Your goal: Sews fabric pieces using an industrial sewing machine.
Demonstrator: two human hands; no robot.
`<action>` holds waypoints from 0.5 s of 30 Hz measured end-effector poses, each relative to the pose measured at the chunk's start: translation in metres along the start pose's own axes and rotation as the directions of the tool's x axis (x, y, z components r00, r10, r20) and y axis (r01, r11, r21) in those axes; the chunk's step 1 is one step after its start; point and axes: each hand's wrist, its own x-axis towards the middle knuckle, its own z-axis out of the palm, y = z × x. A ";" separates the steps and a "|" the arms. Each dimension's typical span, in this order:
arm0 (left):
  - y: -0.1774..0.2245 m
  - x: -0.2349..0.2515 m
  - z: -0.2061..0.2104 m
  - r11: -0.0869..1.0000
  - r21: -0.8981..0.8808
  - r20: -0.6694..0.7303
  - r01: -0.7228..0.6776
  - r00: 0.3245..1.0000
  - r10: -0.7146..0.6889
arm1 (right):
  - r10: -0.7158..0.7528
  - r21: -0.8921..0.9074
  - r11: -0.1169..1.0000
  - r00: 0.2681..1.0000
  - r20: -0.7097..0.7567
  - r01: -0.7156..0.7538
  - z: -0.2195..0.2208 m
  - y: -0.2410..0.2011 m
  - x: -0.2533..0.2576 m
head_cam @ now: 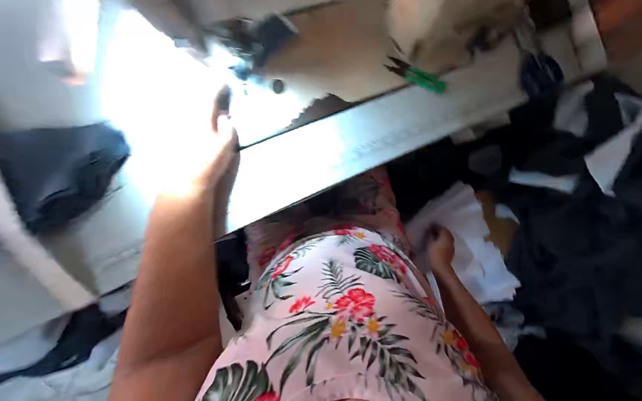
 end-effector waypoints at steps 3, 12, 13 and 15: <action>0.004 0.000 -0.005 0.994 0.100 -0.024 -0.049 0.998 0.051 | 0.035 0.034 0.999 0.999 -0.038 -0.034 0.008 0.010 0.005; -0.008 -0.011 -0.006 0.973 0.225 -0.016 0.052 0.999 -0.050 | 0.028 0.099 0.995 0.980 -0.198 -0.009 0.018 0.027 -0.003; -0.011 -0.011 -0.007 0.972 0.229 -0.010 0.048 0.999 -0.047 | 0.013 0.097 0.995 0.978 -0.208 0.007 0.019 0.029 -0.003; -0.010 -0.011 -0.007 0.970 0.240 -0.005 0.046 0.999 -0.046 | -0.030 0.096 0.994 0.959 -0.282 0.059 0.023 0.035 -0.005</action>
